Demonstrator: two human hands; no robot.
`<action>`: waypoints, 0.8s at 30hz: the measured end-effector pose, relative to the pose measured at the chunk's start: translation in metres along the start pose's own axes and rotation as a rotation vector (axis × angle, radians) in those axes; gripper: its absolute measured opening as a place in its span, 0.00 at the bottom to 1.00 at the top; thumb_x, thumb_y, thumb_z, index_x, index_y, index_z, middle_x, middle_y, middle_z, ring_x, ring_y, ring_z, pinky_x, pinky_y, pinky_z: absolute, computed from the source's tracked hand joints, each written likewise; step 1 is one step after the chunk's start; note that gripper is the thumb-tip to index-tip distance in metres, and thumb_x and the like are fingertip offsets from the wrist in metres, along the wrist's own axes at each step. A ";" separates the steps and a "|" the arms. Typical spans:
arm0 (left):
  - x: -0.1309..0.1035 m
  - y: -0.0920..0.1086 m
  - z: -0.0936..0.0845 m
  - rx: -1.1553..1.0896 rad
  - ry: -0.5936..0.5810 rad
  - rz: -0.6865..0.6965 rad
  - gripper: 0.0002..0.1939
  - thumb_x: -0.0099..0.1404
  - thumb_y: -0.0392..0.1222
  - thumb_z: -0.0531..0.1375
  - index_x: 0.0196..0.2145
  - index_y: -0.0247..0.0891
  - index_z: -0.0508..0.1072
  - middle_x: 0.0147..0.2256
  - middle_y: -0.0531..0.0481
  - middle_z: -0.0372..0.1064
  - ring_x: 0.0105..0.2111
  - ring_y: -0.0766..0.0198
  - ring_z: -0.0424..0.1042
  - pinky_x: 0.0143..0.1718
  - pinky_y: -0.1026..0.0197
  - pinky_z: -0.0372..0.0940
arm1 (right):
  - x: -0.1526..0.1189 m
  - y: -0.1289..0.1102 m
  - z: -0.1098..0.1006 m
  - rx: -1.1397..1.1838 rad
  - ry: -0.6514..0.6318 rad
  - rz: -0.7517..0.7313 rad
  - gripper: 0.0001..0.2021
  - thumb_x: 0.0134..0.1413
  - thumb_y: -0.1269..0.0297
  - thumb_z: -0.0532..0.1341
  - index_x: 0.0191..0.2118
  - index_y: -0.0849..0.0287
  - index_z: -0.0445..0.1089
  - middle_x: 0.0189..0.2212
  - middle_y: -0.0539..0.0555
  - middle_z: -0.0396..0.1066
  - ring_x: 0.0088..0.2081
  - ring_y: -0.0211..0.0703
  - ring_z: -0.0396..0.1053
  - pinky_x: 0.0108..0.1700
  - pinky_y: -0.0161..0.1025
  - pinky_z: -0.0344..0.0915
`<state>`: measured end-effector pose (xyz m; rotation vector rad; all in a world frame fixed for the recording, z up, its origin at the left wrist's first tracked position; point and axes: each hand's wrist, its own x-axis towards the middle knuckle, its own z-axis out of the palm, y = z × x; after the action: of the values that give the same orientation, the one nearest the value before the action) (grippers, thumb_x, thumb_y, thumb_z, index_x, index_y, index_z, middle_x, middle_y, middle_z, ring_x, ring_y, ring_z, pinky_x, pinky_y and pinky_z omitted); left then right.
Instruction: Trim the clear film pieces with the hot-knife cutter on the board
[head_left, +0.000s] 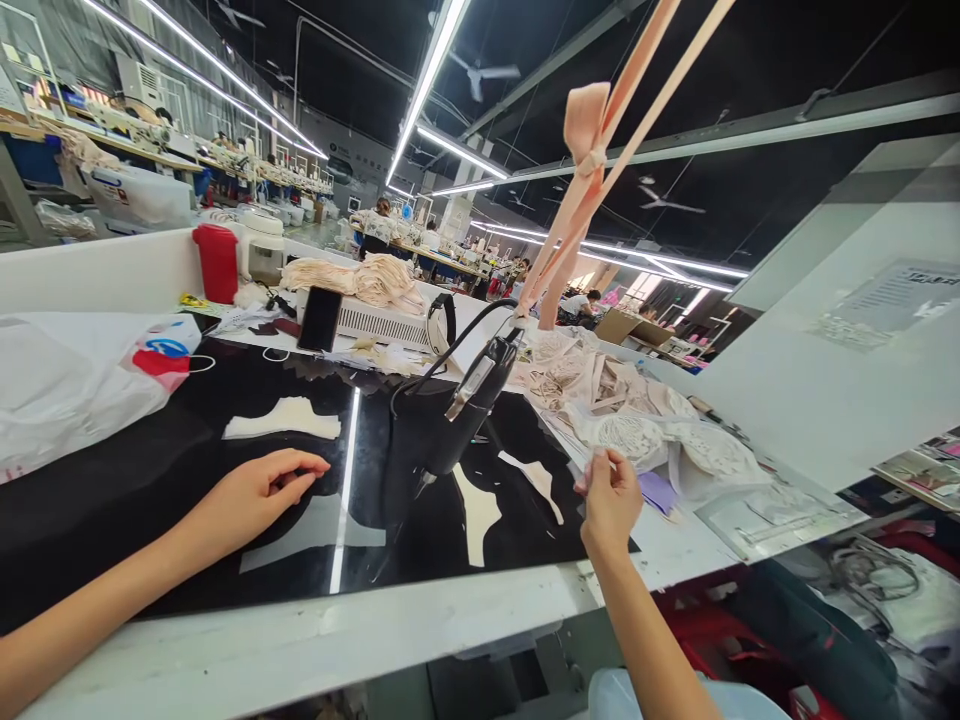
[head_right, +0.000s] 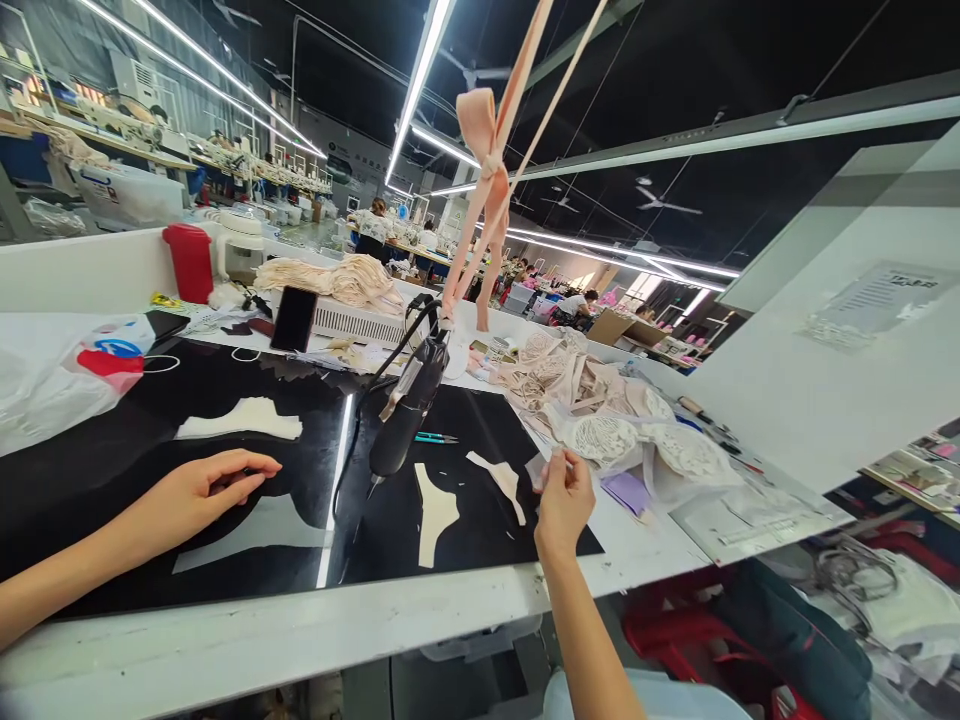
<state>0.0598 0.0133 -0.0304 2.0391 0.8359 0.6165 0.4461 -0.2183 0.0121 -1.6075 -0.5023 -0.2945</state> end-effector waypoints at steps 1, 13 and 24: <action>0.000 0.000 0.000 -0.008 0.000 -0.002 0.23 0.63 0.62 0.58 0.44 0.44 0.80 0.36 0.49 0.77 0.29 0.59 0.71 0.32 0.62 0.66 | -0.008 -0.009 0.001 0.018 -0.018 -0.006 0.29 0.56 0.35 0.59 0.46 0.58 0.69 0.23 0.44 0.62 0.22 0.35 0.57 0.27 0.36 0.63; -0.038 0.060 0.008 -0.158 -0.163 0.034 0.21 0.64 0.60 0.61 0.44 0.44 0.80 0.41 0.48 0.76 0.36 0.59 0.71 0.37 0.63 0.66 | -0.151 -0.114 0.038 0.120 -0.779 -0.038 0.14 0.58 0.52 0.63 0.33 0.57 0.78 0.19 0.46 0.62 0.22 0.34 0.56 0.26 0.33 0.54; -0.073 0.089 0.026 -0.724 -0.262 -0.245 0.25 0.52 0.64 0.71 0.33 0.38 0.77 0.30 0.51 0.68 0.29 0.66 0.64 0.31 0.64 0.65 | -0.197 -0.129 0.061 0.287 -1.014 0.004 0.12 0.59 0.55 0.63 0.33 0.56 0.79 0.21 0.46 0.65 0.22 0.33 0.56 0.26 0.33 0.53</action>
<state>0.0592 -0.0927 0.0214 1.2993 0.5786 0.4172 0.2057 -0.1809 0.0251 -1.3838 -1.2408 0.6195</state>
